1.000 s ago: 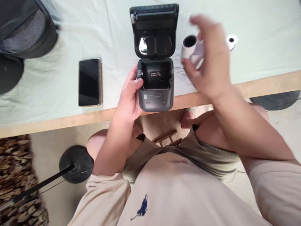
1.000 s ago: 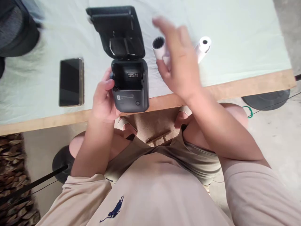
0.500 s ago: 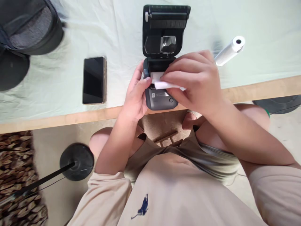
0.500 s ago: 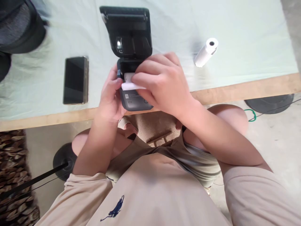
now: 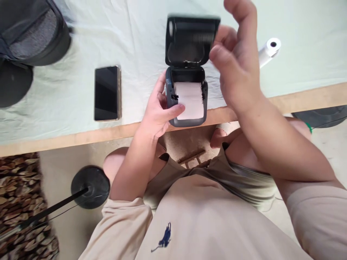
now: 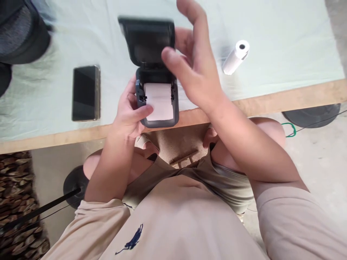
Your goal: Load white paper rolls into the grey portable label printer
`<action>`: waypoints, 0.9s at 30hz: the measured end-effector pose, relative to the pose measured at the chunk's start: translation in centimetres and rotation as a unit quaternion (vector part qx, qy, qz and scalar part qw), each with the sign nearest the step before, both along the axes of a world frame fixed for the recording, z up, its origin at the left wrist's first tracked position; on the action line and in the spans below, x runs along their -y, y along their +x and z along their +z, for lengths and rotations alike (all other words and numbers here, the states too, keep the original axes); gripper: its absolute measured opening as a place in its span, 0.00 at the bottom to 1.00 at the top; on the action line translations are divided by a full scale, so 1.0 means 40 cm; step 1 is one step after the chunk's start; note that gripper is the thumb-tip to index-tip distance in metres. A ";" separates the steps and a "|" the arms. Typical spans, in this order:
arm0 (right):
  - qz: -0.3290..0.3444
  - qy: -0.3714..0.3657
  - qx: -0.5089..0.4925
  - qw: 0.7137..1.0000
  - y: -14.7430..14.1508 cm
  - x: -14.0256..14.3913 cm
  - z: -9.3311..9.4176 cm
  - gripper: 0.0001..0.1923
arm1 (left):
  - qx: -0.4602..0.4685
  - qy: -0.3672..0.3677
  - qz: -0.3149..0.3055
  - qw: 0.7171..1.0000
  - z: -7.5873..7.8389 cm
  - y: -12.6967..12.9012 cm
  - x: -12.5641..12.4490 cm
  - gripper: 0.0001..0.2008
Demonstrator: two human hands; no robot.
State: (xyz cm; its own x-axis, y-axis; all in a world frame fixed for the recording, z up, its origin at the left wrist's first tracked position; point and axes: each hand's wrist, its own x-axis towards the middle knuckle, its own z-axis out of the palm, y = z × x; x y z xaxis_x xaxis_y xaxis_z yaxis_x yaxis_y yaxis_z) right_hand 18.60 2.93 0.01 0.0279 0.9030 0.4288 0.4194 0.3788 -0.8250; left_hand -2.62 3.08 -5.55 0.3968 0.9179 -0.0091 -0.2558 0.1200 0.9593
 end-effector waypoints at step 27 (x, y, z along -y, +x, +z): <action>0.245 -0.204 -0.062 0.946 0.045 0.040 0.029 0.46 | 0.098 -0.150 0.092 0.980 0.111 0.024 0.042 0.09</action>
